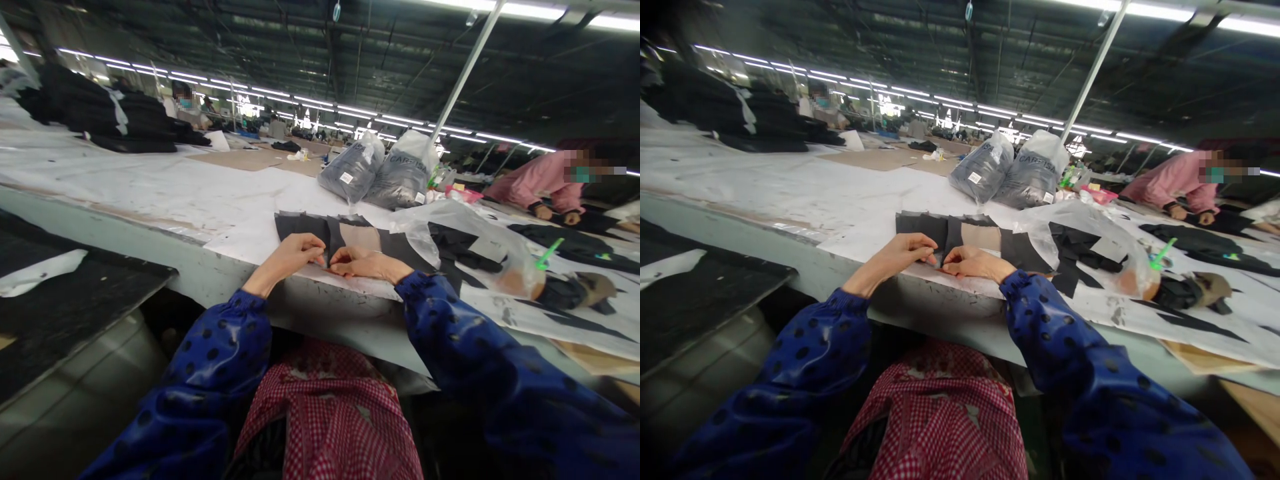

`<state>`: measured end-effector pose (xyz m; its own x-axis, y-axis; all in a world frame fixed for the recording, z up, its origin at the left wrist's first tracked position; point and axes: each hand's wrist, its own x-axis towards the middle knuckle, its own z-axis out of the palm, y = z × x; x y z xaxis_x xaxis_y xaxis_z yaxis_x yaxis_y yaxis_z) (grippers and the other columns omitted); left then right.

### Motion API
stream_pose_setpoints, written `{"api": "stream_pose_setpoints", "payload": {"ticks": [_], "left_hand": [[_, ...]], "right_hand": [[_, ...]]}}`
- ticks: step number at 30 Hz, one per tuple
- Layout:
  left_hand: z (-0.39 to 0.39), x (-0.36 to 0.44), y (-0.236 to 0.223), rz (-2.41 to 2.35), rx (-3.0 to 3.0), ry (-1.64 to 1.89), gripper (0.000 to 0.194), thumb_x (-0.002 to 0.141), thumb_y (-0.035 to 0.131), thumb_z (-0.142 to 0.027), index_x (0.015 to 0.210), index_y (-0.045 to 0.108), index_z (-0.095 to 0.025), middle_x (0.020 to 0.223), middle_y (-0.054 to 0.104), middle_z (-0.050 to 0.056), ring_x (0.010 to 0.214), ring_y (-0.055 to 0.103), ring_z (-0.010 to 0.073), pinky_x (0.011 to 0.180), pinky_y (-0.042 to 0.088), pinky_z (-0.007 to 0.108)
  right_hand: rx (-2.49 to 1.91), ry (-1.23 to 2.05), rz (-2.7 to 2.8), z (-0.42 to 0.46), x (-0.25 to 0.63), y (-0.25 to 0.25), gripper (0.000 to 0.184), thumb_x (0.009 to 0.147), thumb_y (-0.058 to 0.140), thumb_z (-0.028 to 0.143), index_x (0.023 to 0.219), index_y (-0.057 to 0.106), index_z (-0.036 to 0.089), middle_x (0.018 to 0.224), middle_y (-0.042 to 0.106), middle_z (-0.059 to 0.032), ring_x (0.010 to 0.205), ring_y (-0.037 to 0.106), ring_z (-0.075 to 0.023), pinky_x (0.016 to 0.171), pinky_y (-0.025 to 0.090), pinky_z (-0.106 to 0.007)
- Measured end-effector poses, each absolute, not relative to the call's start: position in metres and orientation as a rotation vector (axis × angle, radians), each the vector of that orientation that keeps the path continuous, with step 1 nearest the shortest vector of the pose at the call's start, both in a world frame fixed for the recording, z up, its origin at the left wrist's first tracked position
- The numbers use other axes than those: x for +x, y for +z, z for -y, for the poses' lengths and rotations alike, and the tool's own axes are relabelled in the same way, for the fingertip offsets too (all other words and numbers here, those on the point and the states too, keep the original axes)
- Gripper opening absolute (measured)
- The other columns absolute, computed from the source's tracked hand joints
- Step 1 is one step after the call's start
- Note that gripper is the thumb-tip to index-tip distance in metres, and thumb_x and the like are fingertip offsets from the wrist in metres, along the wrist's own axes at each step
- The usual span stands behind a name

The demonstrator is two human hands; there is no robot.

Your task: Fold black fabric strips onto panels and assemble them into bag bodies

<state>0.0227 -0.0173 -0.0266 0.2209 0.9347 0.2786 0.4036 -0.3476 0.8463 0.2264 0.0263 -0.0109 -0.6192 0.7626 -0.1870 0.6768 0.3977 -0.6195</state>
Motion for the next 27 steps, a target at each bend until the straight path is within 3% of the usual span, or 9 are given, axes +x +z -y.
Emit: {"api": "stream_pose_setpoints", "payload": {"ticks": [5,10,15,23,27], "left_hand": [[0.034,0.008,-0.033,-1.368,2.064,1.37,0.011,0.079,0.067,-0.028,0.081,0.072,-0.019,0.085,0.07,0.004,0.087,0.059,0.0181,0.082,0.044,0.031],[0.027,0.01,-0.052,-1.526,2.399,1.111,0.011,0.076,0.074,-0.033,0.077,0.076,-0.023,0.08,0.067,0.003,0.082,0.054,0.0198,0.079,0.041,0.034],[0.023,0.018,-0.059,-1.692,2.175,1.082,0.014,0.077,0.069,-0.032,0.071,0.075,-0.022,0.082,0.071,0.004,0.084,0.059,0.0205,0.076,0.043,0.033],[0.019,0.029,-0.033,-1.901,1.96,0.685,0.013,0.069,0.066,-0.027,0.071,0.077,-0.021,0.077,0.074,0.007,0.081,0.066,0.0252,0.071,0.044,0.033],[0.019,0.03,-0.028,-1.918,1.938,0.639,0.015,0.069,0.065,-0.029,0.073,0.076,-0.02,0.077,0.074,0.008,0.085,0.067,0.027,0.073,0.045,0.034]], "right_hand": [[-1.359,1.021,2.531,-0.025,0.22,-0.006,0.011,0.084,0.065,0.028,0.09,0.062,0.02,0.082,0.064,-0.0021,0.065,0.056,-0.0124,0.06,0.045,-0.024],[-1.425,0.999,2.526,-0.023,0.215,-0.003,0.01,0.084,0.065,0.027,0.088,0.061,0.019,0.082,0.064,-0.0018,0.064,0.056,-0.0116,0.059,0.045,-0.023],[-1.468,0.966,2.519,-0.021,0.211,-0.002,0.008,0.083,0.066,0.025,0.084,0.062,0.018,0.078,0.064,-0.0016,0.062,0.056,-0.0119,0.058,0.045,-0.023],[-1.557,0.874,2.532,-0.021,0.201,-0.001,0.008,0.078,0.067,0.018,0.072,0.062,0.016,0.068,0.063,-0.0028,0.057,0.057,-0.0129,0.05,0.043,-0.023],[-1.489,0.918,2.594,-0.026,0.2,-0.002,0.021,0.08,0.071,0.032,0.069,0.062,0.016,0.062,0.061,-0.0025,0.056,0.058,-0.0127,0.049,0.044,-0.021]]}}
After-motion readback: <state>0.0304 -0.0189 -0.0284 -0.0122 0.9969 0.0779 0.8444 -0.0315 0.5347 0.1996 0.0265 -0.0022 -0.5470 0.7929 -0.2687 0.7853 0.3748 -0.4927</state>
